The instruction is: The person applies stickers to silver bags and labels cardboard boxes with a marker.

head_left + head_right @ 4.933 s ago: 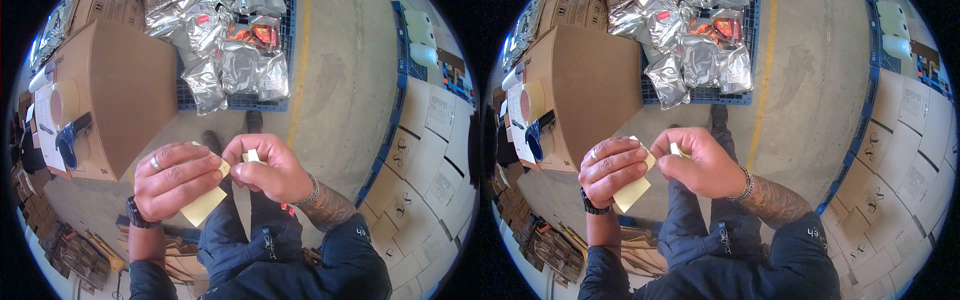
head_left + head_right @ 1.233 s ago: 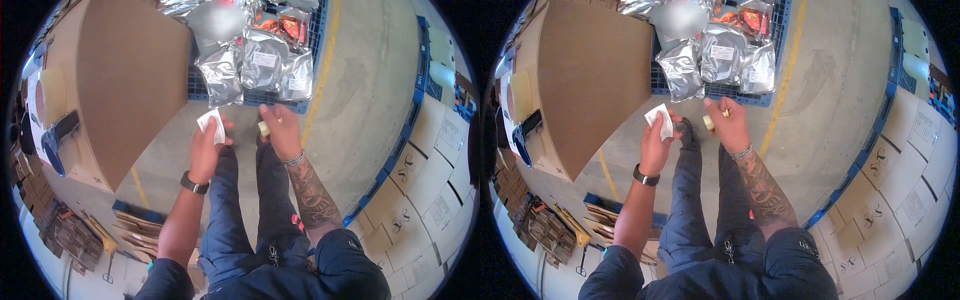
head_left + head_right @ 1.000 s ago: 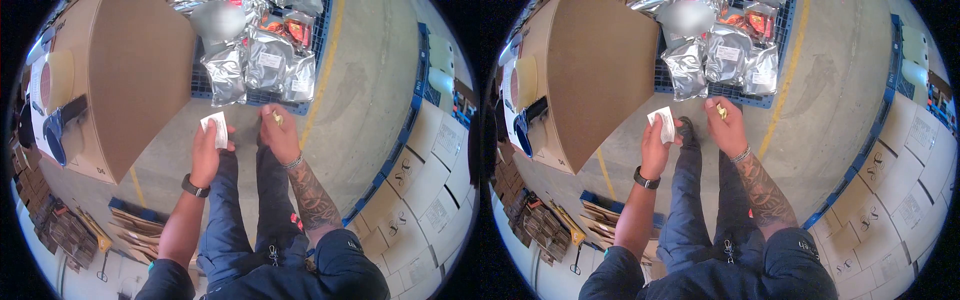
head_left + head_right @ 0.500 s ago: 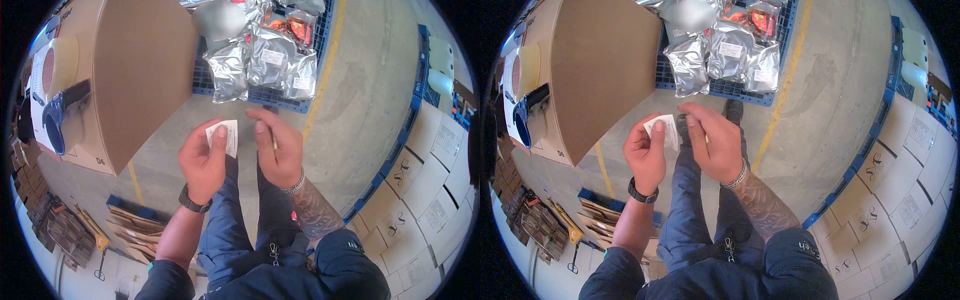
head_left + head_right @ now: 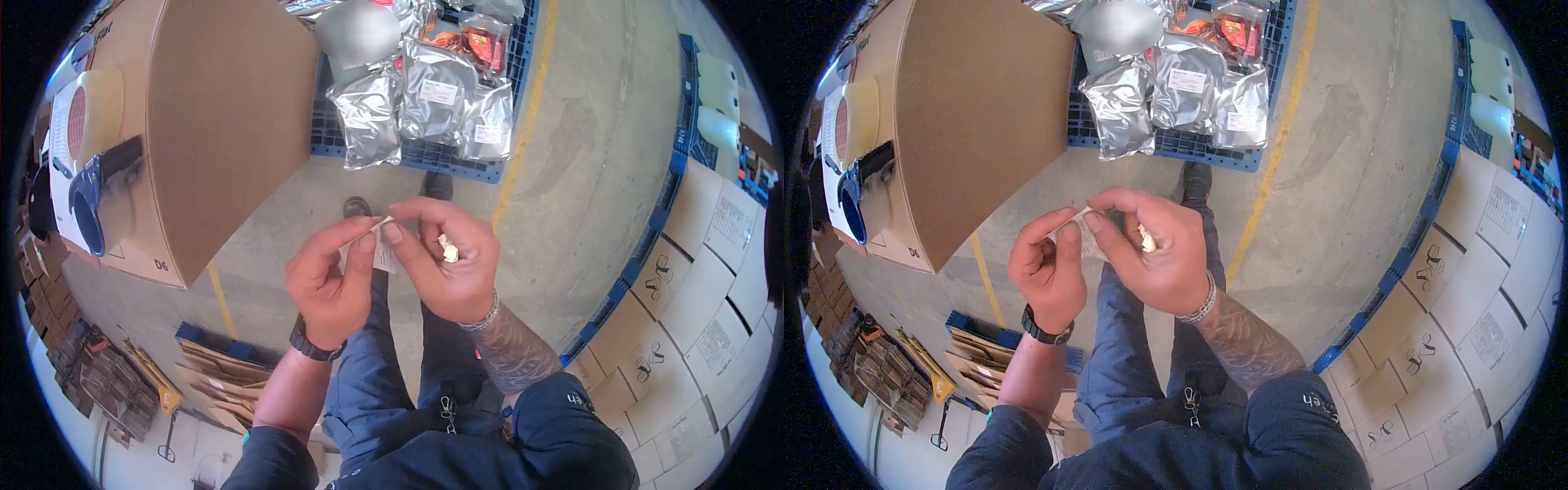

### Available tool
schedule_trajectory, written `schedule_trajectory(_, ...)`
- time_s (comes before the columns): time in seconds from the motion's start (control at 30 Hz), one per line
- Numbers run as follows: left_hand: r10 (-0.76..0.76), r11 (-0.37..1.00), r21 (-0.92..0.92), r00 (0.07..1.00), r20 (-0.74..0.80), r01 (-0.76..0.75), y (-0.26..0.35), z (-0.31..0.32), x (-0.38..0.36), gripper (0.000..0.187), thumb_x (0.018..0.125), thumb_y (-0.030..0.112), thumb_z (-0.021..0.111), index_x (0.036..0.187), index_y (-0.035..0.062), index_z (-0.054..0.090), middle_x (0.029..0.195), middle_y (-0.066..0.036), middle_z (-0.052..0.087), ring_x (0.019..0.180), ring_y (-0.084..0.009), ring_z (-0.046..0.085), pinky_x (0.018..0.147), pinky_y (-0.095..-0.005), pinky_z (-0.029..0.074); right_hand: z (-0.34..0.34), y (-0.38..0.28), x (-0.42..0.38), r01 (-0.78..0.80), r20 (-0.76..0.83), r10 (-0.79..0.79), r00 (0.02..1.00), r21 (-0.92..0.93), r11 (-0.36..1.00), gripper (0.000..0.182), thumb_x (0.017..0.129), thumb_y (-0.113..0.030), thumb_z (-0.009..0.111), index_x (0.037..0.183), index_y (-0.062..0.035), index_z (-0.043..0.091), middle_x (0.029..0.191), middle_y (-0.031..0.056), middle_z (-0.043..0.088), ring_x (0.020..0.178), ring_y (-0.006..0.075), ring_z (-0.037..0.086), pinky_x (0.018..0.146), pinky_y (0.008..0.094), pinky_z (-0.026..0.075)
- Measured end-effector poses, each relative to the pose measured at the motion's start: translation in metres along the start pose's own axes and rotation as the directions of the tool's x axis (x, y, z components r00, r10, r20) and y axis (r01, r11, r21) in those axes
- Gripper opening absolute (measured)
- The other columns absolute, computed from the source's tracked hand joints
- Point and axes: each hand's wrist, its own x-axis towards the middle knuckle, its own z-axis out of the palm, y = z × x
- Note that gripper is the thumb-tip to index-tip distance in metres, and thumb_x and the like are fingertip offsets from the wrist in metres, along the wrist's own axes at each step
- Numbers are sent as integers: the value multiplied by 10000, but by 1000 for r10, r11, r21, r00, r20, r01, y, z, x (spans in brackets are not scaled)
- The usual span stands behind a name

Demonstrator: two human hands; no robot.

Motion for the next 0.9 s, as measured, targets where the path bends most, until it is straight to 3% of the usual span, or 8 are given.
schedule_trajectory(0.1,71,995,-75,996,45,-67,1,0,5,194,850,-32,693,1042,-10,681,966,-123,721,861,-179,680,788,-293,523,-5,-2,0,-86,73,76,994,148,985,148,822,-41,734,955,-36,669,680,64,602,542,133,548,511,261,432)
schedule_trajectory(0.17,104,990,-104,992,77,-96,3,-4,13,194,831,-50,700,1019,-4,686,951,-126,722,857,-204,689,793,-314,531,-6,-2,-2,77,50,-82,995,106,991,138,802,-23,737,909,-43,652,743,63,628,569,166,585,543,273,467)
schedule_trajectory(0.2,235,972,-31,960,153,-233,4,-9,19,193,806,-59,713,987,4,690,931,-126,722,848,-223,693,785,-333,535,-8,-1,-1,76,48,-82,995,105,992,138,802,-23,737,909,-43,652,743,63,628,569,166,585,543,273,467)
schedule_trajectory(0.23,353,928,32,905,237,-371,7,-13,25,194,780,-67,726,955,11,694,910,-125,721,840,-241,696,777,-352,539,-12,1,1,267,12,-267,964,37,963,155,780,-15,749,884,-52,640,781,65,642,589,179,605,551,279,488)
schedule_trajectory(0.27,353,928,33,905,238,-370,11,-14,28,194,780,-67,726,955,11,694,910,-125,721,840,-241,696,777,-352,539,-16,2,3,444,-10,-445,896,-35,895,176,758,-6,760,858,-60,627,819,66,656,609,192,624,558,286,509)
schedule_trajectory(0.37,465,863,38,822,329,-504,23,-16,35,197,738,-45,754,910,35,700,880,-113,719,825,-258,697,747,-372,538,-23,4,2,613,-31,-615,788,-54,789,382,643,56,844,834,-108,557,853,74,678,576,193,621,480,286,475)
schedule_trajectory(0.7,497,813,80,758,422,-577,30,-19,36,219,707,-2,750,914,59,712,895,-84,721,803,-253,689,723,-366,528,-33,5,2,657,56,-655,753,-14,754,449,626,67,838,811,-106,468,912,92,684,525,162,606,415,267,437)
schedule_trajectory(0.9,506,808,74,752,423,-585,31,-18,34,253,672,-8,744,914,60,716,898,-84,721,804,-252,687,724,-369,531,-31,9,2,693,82,-692,717,12,721,436,632,89,807,801,-92,449,918,116,670,540,172,615,440,277,485)
